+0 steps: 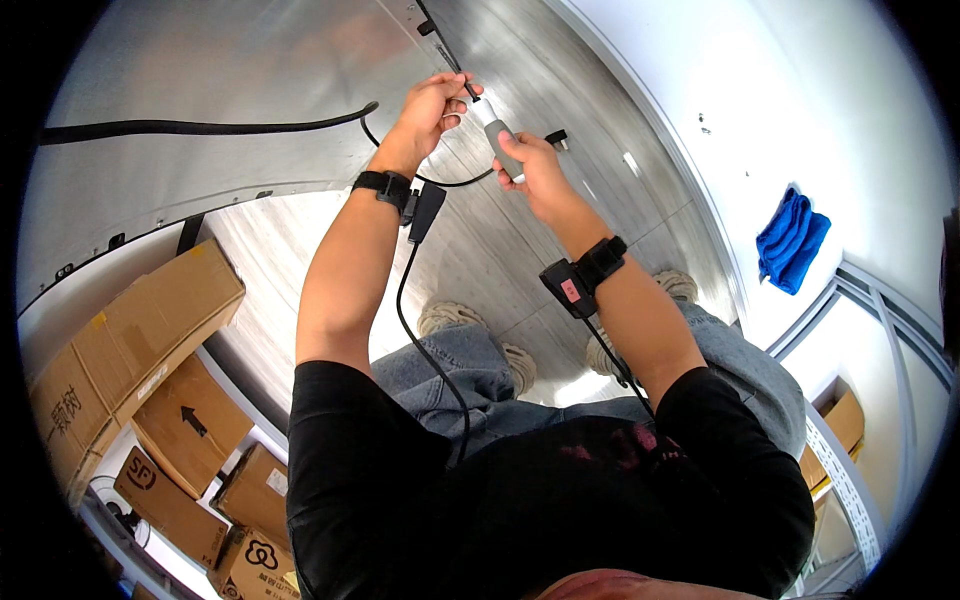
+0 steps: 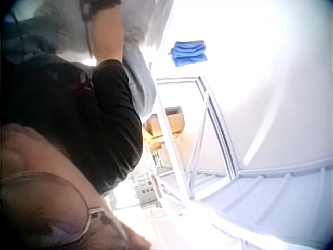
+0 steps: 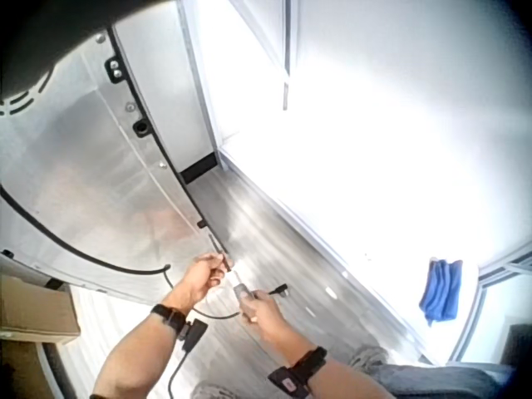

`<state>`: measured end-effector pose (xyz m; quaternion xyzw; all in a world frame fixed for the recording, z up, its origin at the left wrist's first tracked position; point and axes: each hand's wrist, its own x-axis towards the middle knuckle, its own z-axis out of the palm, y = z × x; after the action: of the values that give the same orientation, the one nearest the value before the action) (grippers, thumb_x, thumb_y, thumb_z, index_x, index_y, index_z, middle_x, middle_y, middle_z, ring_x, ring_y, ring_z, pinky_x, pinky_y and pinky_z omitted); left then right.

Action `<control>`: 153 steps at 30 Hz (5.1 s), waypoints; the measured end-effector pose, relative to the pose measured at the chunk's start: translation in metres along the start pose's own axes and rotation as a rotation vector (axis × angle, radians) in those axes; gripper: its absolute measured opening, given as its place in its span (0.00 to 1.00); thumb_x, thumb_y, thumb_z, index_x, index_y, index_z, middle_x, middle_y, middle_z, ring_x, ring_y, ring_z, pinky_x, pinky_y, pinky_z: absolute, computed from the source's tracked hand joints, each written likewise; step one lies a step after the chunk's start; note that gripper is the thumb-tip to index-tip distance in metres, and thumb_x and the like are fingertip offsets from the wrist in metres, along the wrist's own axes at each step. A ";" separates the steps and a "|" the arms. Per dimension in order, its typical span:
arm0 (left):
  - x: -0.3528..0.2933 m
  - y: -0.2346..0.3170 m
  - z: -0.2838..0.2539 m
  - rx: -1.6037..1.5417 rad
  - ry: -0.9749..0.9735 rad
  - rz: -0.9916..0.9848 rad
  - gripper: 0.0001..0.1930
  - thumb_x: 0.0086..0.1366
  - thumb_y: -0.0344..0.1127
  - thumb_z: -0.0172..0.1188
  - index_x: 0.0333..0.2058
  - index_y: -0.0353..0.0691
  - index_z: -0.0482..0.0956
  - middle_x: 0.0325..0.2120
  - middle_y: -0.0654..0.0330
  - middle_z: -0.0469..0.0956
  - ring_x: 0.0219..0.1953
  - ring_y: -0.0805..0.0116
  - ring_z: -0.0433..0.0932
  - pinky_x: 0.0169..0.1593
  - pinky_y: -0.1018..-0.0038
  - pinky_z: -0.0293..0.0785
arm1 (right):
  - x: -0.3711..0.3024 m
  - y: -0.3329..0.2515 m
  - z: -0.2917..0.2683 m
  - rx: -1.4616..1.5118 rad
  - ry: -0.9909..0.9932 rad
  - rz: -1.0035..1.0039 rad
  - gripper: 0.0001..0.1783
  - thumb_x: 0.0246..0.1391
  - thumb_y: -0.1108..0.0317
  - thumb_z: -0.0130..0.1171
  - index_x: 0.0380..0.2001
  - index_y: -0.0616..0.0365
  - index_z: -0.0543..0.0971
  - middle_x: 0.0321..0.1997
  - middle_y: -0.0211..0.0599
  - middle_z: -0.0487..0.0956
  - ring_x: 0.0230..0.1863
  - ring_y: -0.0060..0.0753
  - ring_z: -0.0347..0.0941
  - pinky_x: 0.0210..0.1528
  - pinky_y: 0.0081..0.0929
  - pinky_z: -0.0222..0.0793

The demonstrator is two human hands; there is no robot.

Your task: The person uses a screwdriver to fasten screws into the interior metal frame of a white appliance. The person repeatedly positions screws and turns them with the tool along the inner edge of the appliance.

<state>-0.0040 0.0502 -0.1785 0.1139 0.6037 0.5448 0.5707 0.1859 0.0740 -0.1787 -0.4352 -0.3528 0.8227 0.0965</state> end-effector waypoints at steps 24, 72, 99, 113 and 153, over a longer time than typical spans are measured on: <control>0.005 -0.006 0.045 0.382 -0.025 0.044 0.09 0.67 0.35 0.46 0.42 0.44 0.74 0.34 0.67 0.79 0.29 0.82 0.69 0.32 0.83 0.63 | -0.014 0.026 -0.051 -0.017 0.011 0.022 0.22 0.52 0.55 0.58 0.43 0.60 0.71 0.27 0.31 0.73 0.22 0.21 0.67 0.26 0.21 0.63; 0.074 -0.040 0.267 0.585 -0.374 0.333 0.09 0.63 0.36 0.55 0.36 0.38 0.79 0.33 0.62 0.78 0.32 0.72 0.76 0.34 0.77 0.73 | -0.106 0.022 -0.204 0.157 0.622 -0.535 0.12 0.51 0.64 0.61 0.35 0.58 0.71 0.19 0.27 0.71 0.16 0.15 0.62 0.17 0.16 0.55; -0.180 0.005 -0.043 -0.190 0.421 0.272 0.09 0.67 0.33 0.48 0.38 0.33 0.72 0.36 0.53 0.77 0.34 0.69 0.78 0.42 0.77 0.78 | -0.065 -0.006 0.020 -0.944 -0.126 -0.783 0.14 0.44 0.66 0.63 0.33 0.58 0.73 0.21 0.38 0.75 0.21 0.34 0.72 0.25 0.27 0.65; -0.182 -0.052 -0.158 -0.475 0.456 0.103 0.09 0.67 0.38 0.48 0.38 0.39 0.71 0.35 0.60 0.77 0.32 0.74 0.77 0.35 0.79 0.76 | -0.065 0.087 0.110 -0.731 -0.276 -0.309 0.20 0.48 0.62 0.61 0.39 0.63 0.69 0.29 0.39 0.75 0.29 0.33 0.71 0.33 0.30 0.66; -0.118 -0.069 -0.207 -0.610 0.477 0.204 0.11 0.66 0.37 0.48 0.41 0.38 0.75 0.42 0.60 0.73 0.49 0.66 0.67 0.55 0.70 0.58 | -0.040 0.129 0.173 -0.217 -0.199 0.217 0.20 0.57 0.53 0.52 0.44 0.57 0.72 0.29 0.29 0.73 0.20 0.19 0.65 0.17 0.18 0.52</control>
<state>-0.1008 -0.1751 -0.2166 -0.1310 0.5153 0.7641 0.3652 0.0937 -0.1253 -0.1738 -0.3950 -0.3982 0.8244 -0.0759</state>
